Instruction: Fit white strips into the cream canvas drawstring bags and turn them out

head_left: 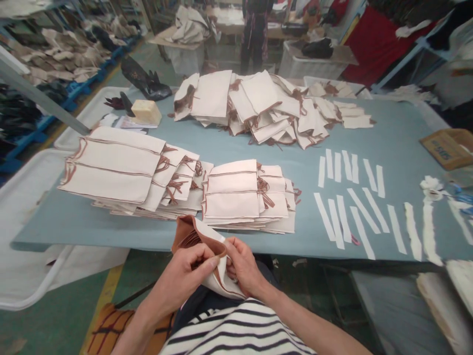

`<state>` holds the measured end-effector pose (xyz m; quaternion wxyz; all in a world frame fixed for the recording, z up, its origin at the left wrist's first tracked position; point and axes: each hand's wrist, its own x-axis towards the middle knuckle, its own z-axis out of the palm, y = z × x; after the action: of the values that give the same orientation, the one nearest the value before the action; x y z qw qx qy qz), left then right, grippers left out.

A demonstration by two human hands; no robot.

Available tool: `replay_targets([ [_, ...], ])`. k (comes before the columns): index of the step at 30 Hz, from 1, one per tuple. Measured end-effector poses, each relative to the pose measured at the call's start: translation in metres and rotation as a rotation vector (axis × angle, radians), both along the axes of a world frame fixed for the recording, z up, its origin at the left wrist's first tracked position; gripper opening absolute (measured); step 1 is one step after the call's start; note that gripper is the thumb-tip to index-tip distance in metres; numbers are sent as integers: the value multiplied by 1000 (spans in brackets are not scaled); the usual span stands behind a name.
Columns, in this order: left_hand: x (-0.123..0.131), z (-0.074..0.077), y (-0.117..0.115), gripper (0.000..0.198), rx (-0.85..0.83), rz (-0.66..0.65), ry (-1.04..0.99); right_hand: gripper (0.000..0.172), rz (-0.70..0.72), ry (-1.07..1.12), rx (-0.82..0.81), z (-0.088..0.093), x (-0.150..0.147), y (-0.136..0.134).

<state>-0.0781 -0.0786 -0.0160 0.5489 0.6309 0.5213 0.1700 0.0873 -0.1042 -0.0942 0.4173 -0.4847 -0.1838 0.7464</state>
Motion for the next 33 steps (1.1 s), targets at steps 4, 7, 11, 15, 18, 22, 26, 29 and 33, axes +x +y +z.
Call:
replay_targets([
  [4,-23,-10,-22,43,85,4,87,68,28,16,-68,-3,-2,2],
  [7,-34,-7,-35,38,102,-27,54,68,45,9,-71,-1,-3,7],
  [11,-33,3,-35,36,148,-15,67,69,46,-29,-23,5,0,17],
  [15,-25,12,-16,37,209,10,-5,66,34,-83,82,32,19,33],
  [18,-19,22,0,33,262,17,-67,53,91,-241,309,75,38,40],
  [22,-11,40,18,32,273,21,-142,32,129,-431,576,135,48,37],
  [26,1,55,27,32,282,16,-237,24,126,-637,728,163,44,35],
  [29,12,61,29,33,304,24,-282,22,59,-804,828,163,45,40],
  [33,24,61,29,35,317,28,-329,20,35,-868,867,155,50,40],
])
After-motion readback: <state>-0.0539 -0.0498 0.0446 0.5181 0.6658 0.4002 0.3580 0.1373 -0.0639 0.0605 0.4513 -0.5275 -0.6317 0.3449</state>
